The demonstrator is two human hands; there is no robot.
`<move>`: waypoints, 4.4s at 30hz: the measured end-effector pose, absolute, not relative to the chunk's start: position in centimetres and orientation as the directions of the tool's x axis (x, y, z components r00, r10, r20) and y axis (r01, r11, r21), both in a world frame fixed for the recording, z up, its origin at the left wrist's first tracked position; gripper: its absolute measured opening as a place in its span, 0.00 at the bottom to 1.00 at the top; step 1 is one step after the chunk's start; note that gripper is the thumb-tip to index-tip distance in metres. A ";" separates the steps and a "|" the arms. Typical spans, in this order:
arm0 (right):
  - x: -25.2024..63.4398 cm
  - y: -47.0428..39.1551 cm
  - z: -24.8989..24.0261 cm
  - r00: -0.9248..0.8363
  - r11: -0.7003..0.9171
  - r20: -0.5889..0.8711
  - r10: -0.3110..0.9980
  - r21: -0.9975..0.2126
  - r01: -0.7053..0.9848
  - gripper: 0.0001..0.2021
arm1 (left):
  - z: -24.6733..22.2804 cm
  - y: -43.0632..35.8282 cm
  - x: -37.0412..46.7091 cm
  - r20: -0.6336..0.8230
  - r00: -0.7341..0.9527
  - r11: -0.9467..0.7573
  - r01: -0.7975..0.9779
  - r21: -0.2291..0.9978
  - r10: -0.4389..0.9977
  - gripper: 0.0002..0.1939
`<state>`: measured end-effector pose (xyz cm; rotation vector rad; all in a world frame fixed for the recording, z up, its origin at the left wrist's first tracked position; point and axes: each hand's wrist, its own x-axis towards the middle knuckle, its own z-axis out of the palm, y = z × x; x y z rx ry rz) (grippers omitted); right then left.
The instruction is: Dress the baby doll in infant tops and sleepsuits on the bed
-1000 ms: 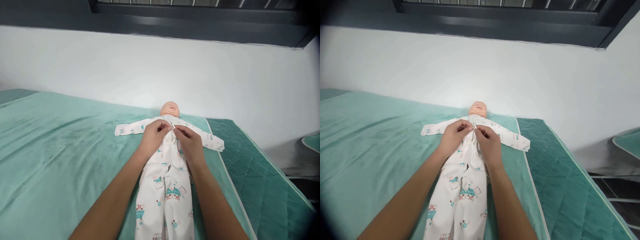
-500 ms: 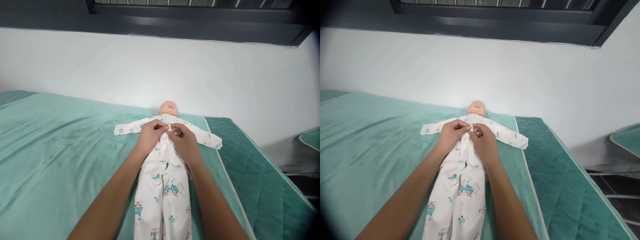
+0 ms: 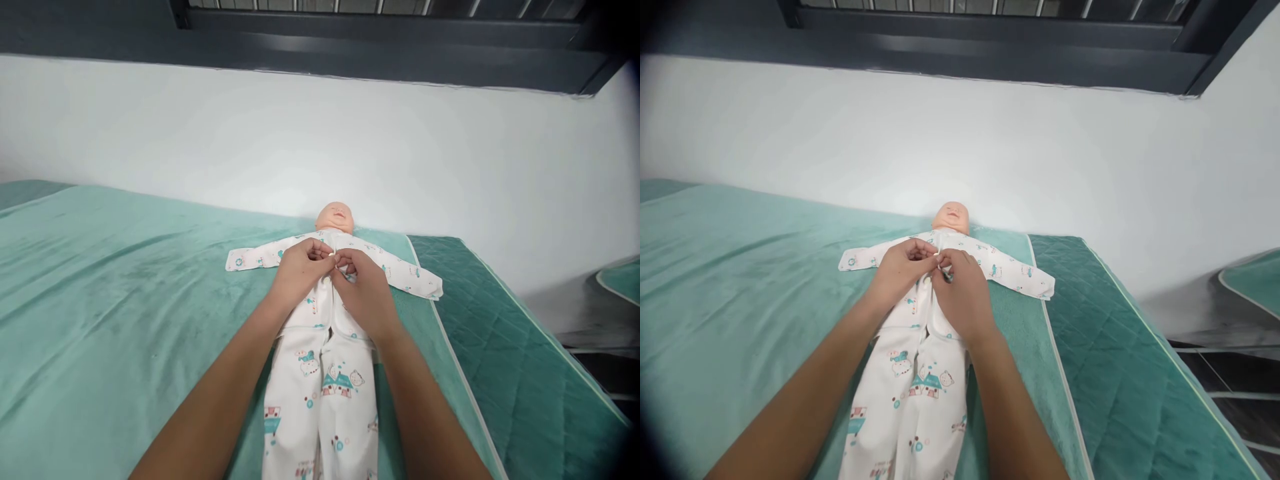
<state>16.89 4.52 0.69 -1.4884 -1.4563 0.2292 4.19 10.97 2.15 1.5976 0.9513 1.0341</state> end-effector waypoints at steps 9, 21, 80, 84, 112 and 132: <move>16.9 4.7 1.0 0.352 0.185 0.326 0.877 -0.907 0.379 0.08 | 2.4 10.9 4.0 0.235 0.324 -0.299 0.164 0.940 0.916 0.09; 16.7 5.0 0.3 0.390 0.182 0.425 0.817 -0.831 0.525 0.07 | 1.9 10.7 4.5 0.303 0.266 -0.351 0.156 0.923 0.915 0.10; 17.2 5.0 0.1 0.181 0.268 0.583 0.792 -0.599 0.754 0.07 | 2.0 10.6 3.9 0.113 0.264 -0.105 -0.045 0.993 0.958 0.10; 17.3 5.1 0.1 0.199 0.290 0.586 0.786 -0.633 0.718 0.06 | 2.0 10.6 3.9 0.155 0.286 -0.144 -0.059 0.988 0.945 0.09; 16.9 4.9 -0.1 0.195 0.282 0.648 0.736 -0.556 0.782 0.08 | 2.3 10.6 3.9 0.076 0.348 -0.062 -0.052 0.997 0.935 0.08; 15.5 0.7 4.8 0.186 -0.127 0.109 0.976 -0.404 0.906 0.09 | 4.2 10.2 0.1 0.139 0.704 -0.414 0.236 0.879 0.696 0.09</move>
